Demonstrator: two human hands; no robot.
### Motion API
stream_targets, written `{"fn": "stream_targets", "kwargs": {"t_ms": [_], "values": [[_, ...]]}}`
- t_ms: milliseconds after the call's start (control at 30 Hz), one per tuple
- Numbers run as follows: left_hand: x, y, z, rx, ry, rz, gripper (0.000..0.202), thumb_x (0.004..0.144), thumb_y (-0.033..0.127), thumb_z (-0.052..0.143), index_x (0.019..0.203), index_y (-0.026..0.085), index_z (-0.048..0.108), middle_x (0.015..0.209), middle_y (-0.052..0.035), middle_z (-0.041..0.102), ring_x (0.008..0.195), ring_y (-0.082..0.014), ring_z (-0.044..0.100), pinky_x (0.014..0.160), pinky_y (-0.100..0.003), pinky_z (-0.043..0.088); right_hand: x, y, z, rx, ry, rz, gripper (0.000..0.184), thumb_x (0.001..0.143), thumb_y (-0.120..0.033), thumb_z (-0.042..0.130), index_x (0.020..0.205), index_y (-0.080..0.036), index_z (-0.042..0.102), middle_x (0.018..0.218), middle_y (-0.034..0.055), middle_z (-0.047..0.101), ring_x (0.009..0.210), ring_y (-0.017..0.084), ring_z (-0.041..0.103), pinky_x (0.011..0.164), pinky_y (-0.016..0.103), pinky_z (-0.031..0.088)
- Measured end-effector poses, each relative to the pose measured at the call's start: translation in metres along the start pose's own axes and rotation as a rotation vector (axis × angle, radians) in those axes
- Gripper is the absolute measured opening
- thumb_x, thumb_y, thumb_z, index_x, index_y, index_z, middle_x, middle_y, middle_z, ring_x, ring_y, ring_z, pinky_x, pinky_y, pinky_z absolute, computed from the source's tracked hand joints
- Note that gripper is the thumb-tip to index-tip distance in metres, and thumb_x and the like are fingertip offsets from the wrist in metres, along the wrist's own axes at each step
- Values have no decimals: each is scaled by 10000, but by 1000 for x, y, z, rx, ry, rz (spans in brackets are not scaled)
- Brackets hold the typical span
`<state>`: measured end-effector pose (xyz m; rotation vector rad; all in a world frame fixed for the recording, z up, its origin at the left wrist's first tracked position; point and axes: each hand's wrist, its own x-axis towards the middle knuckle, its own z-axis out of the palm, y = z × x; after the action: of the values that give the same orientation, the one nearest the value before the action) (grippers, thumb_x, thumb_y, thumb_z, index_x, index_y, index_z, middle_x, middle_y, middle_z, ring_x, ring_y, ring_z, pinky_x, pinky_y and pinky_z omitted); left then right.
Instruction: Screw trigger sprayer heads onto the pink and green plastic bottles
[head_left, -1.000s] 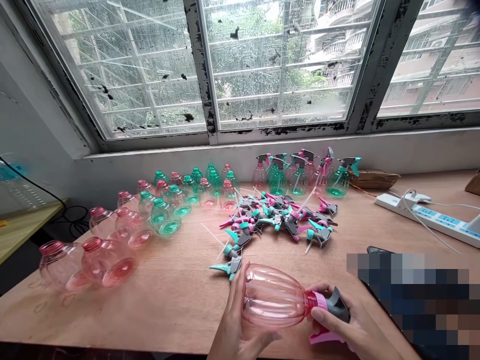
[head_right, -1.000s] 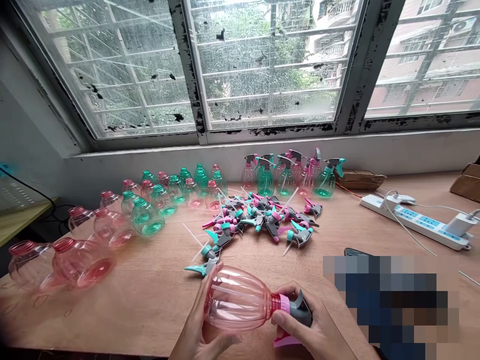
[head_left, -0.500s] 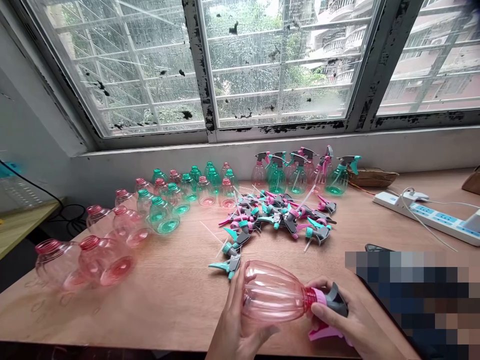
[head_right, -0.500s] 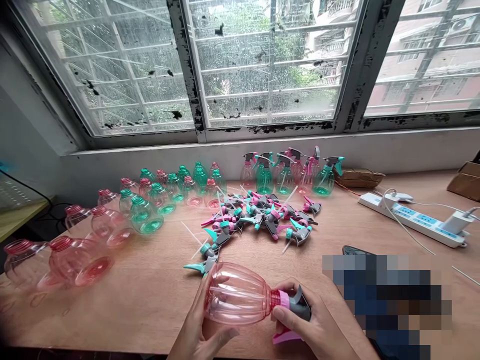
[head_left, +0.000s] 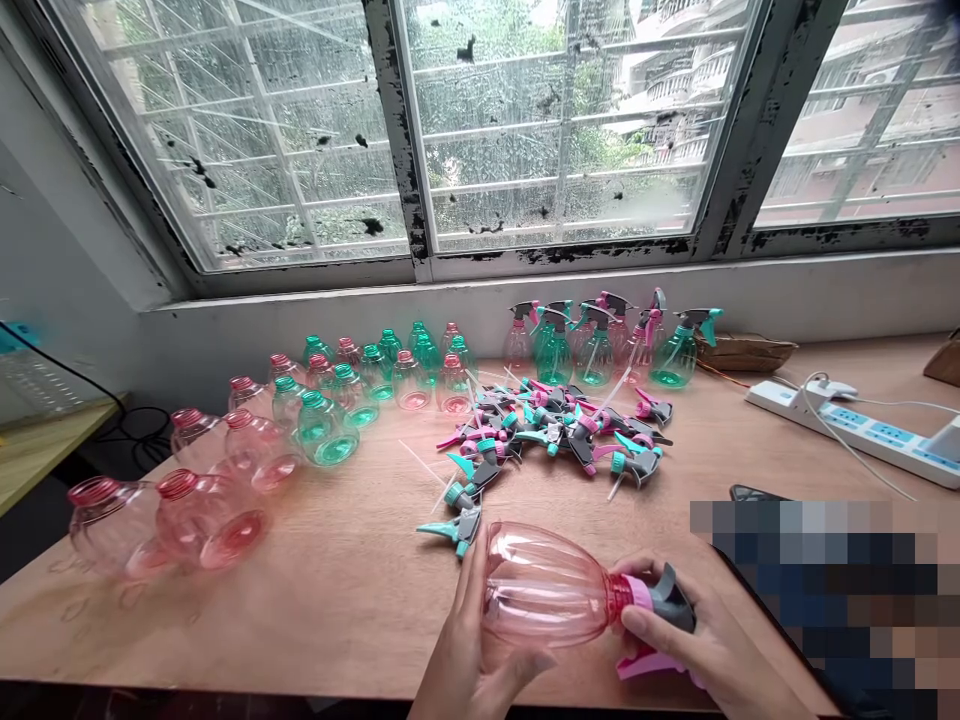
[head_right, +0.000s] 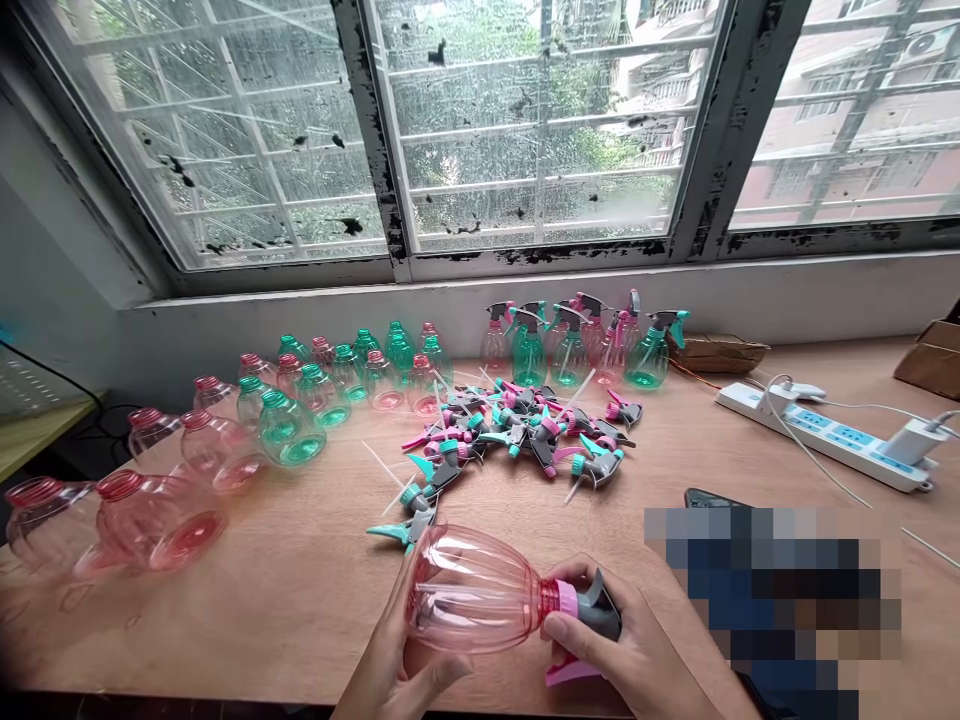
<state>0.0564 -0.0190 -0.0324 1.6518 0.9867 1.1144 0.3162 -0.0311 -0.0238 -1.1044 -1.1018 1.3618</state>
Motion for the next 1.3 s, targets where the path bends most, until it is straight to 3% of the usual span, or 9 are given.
{"fn": "stream_targets", "kwargs": {"t_ms": [233,433,667,833,1100,1200,1300], "values": [[2,1,3,55,18,-19,929,909,548,744,1665,357,240,1737,-116,307,1441,-375,532,1242,-511,404,1,-4,3,-15,57,-6,430,748,-548,901,921,-175,777,658,17,764,598,205,700,568,310,600],[0,-6,1,31,-1,13,1110,855,621,761,1690,332,88,1751,-132,273,1465,-384,500,1231,-492,421,2,0,2,-34,52,-20,416,758,-541,893,921,-177,778,666,14,760,587,208,705,573,316,595],[2,-2,3,70,10,-11,978,886,576,760,1670,339,225,1746,-96,291,1510,-369,443,1263,-481,379,3,5,-2,-17,79,-6,409,774,-515,895,947,-171,761,675,10,762,613,201,691,599,302,544],[3,1,6,89,20,5,901,948,522,709,1671,362,194,1735,-96,303,1486,-354,475,1247,-485,401,4,7,-2,-1,73,0,420,779,-527,891,956,-173,750,665,5,753,604,198,684,601,304,541],[-1,-9,1,-28,-17,-1,1110,873,643,727,1693,313,55,1721,-156,300,1419,-391,538,1240,-516,394,5,7,-1,6,135,-22,455,755,-546,904,971,-178,747,689,3,754,620,184,666,594,275,538],[0,-9,1,-41,-26,-16,1083,870,656,721,1692,306,108,1727,-155,290,1405,-400,553,1222,-516,420,5,6,0,21,128,-26,444,754,-549,904,952,-182,751,678,4,756,607,182,673,588,272,550],[1,-6,2,13,-21,3,1039,871,629,741,1685,302,183,1740,-138,277,1454,-416,501,1261,-542,358,5,7,0,34,100,-10,433,765,-538,903,953,-182,746,659,8,764,593,186,685,590,283,564]]}}
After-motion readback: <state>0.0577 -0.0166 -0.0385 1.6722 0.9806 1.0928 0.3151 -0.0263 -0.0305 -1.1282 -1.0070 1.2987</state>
